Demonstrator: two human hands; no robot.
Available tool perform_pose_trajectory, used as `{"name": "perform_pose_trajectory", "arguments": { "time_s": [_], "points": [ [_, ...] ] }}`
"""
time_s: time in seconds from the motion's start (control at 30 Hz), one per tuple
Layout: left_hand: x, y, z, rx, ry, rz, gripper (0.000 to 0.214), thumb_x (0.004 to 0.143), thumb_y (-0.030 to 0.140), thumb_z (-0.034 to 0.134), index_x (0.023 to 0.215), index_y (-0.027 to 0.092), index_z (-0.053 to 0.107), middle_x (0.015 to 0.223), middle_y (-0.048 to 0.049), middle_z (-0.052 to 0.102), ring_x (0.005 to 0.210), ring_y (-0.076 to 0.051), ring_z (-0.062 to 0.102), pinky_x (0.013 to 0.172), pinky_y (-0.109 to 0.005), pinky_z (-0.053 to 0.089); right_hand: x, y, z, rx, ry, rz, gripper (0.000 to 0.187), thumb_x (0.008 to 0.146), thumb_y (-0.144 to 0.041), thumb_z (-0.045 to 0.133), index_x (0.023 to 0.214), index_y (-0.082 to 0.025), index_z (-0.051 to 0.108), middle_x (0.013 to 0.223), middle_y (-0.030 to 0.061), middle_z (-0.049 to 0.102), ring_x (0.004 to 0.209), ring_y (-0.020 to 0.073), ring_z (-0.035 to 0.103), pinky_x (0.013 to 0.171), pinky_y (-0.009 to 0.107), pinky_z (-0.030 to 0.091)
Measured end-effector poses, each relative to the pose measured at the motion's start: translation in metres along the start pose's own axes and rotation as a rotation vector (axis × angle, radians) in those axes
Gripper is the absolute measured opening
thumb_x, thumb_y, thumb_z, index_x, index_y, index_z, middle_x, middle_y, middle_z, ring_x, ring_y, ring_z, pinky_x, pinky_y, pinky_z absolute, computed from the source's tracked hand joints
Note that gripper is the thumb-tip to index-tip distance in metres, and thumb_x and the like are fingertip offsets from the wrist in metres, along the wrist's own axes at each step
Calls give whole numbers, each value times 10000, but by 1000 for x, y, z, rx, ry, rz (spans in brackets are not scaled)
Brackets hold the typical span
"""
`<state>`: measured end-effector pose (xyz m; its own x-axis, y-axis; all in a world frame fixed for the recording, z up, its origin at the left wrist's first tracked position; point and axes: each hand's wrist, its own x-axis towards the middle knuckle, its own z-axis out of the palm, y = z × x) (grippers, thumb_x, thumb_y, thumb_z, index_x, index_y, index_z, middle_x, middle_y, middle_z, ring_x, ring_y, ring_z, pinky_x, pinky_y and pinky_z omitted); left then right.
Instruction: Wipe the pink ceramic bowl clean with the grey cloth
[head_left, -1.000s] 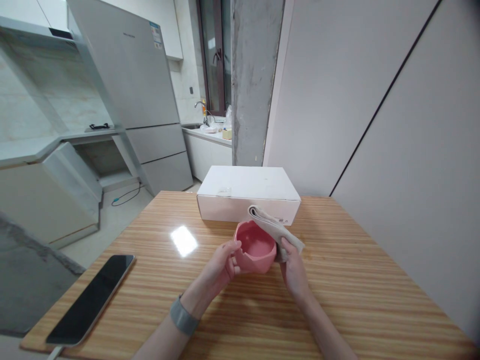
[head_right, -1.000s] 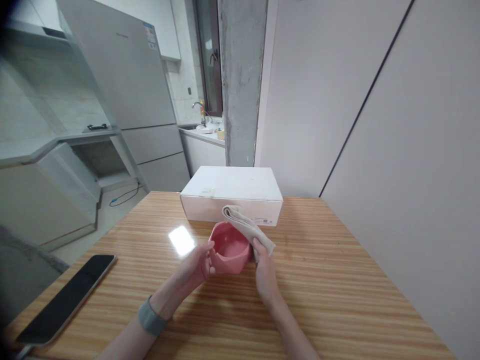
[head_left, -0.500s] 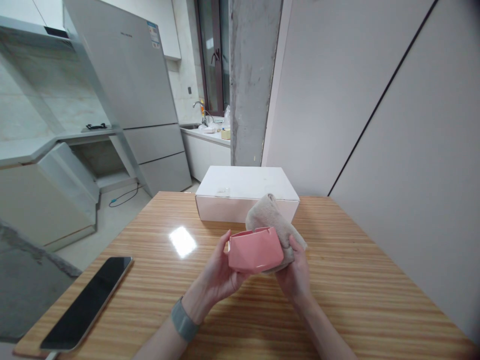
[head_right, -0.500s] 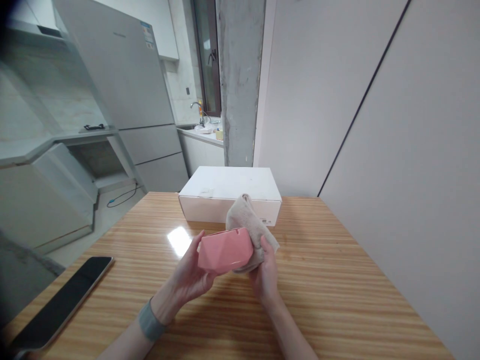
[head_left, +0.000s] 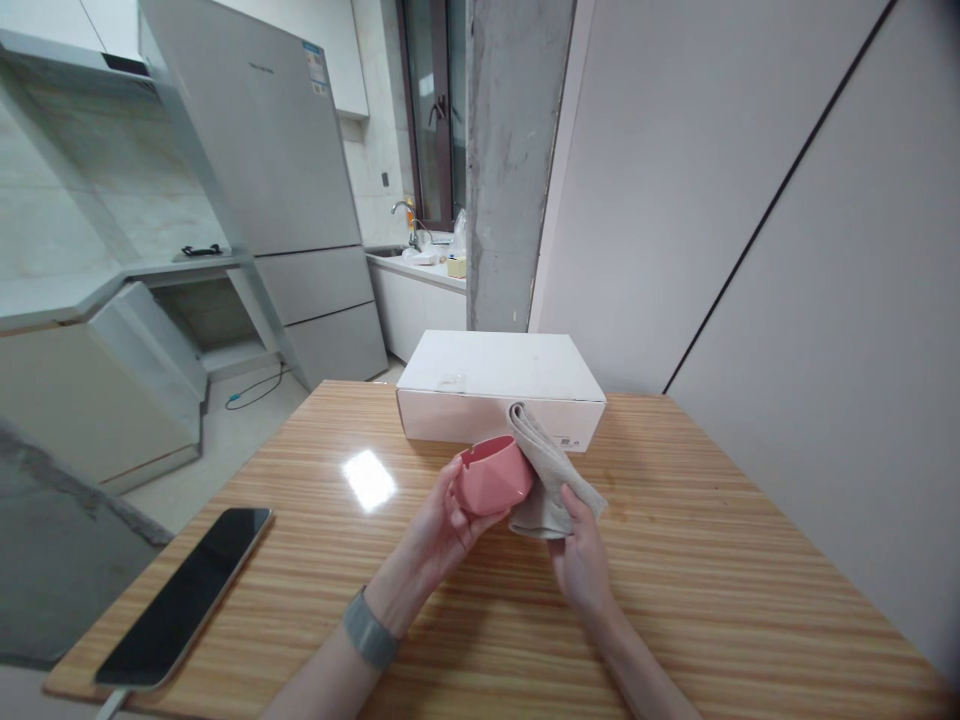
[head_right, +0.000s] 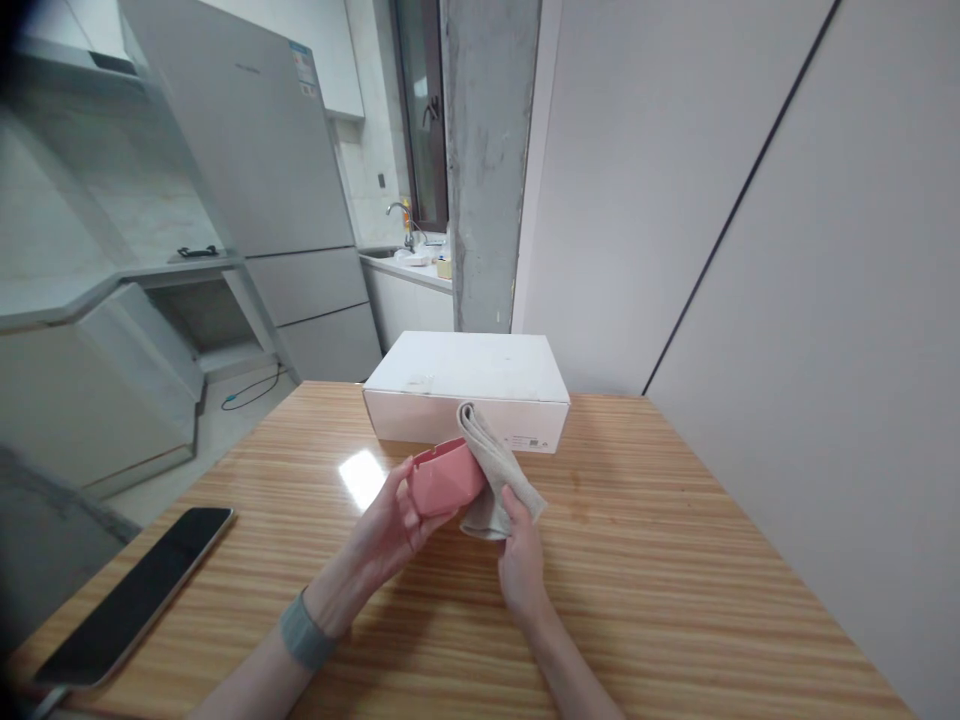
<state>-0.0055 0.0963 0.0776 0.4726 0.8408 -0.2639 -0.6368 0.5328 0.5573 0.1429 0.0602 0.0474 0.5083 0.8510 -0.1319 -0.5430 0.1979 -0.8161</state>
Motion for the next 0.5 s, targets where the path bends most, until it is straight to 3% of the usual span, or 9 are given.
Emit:
{"name": "perform_pose_trajectory", "arguments": {
  "time_s": [0.13, 0.3, 0.4, 0.5],
  "points": [
    [-3, 2, 0, 8, -94, 15, 512, 931, 406, 544, 1364, 141, 475, 1303, -159, 600, 1086, -257, 641, 791, -300, 594, -4, -5, 6, 67, 52, 88, 279, 620, -396, 746, 858, -250, 752, 976, -9, 773, 1164, 285, 618, 986, 399, 510],
    [-7, 6, 4, -108, -190, -86, 549, 959, 432, 444, 1396, 101, 424, 1317, -190, 582, 1115, -300, 625, 831, -370, 585, -3, -17, 8, 113, 66, 126, 291, 649, -418, 730, 883, -246, 754, 940, -7, 779, 1103, 303, 653, 920, 413, 549],
    [-9, 5, 6, -89, -184, -48, 485, 972, 347, 448, 1398, 117, 429, 1289, -163, 611, 1090, -277, 640, 833, -362, 584, -2, -20, 6, 111, 120, 117, 254, 616, -421, 741, 811, -259, 759, 866, -19, 783, 1068, 325, 662, 938, 446, 534],
    [-9, -1, 6, -61, -154, -11, 455, 979, 348, 456, 1374, 123, 464, 1252, -141, 641, 1064, -245, 652, 814, -324, 586, -1, -20, 3, 88, 32, 107, 231, 594, -393, 772, 784, -261, 767, 862, -13, 783, 1039, 331, 670, 965, 458, 513]
  ]
}}
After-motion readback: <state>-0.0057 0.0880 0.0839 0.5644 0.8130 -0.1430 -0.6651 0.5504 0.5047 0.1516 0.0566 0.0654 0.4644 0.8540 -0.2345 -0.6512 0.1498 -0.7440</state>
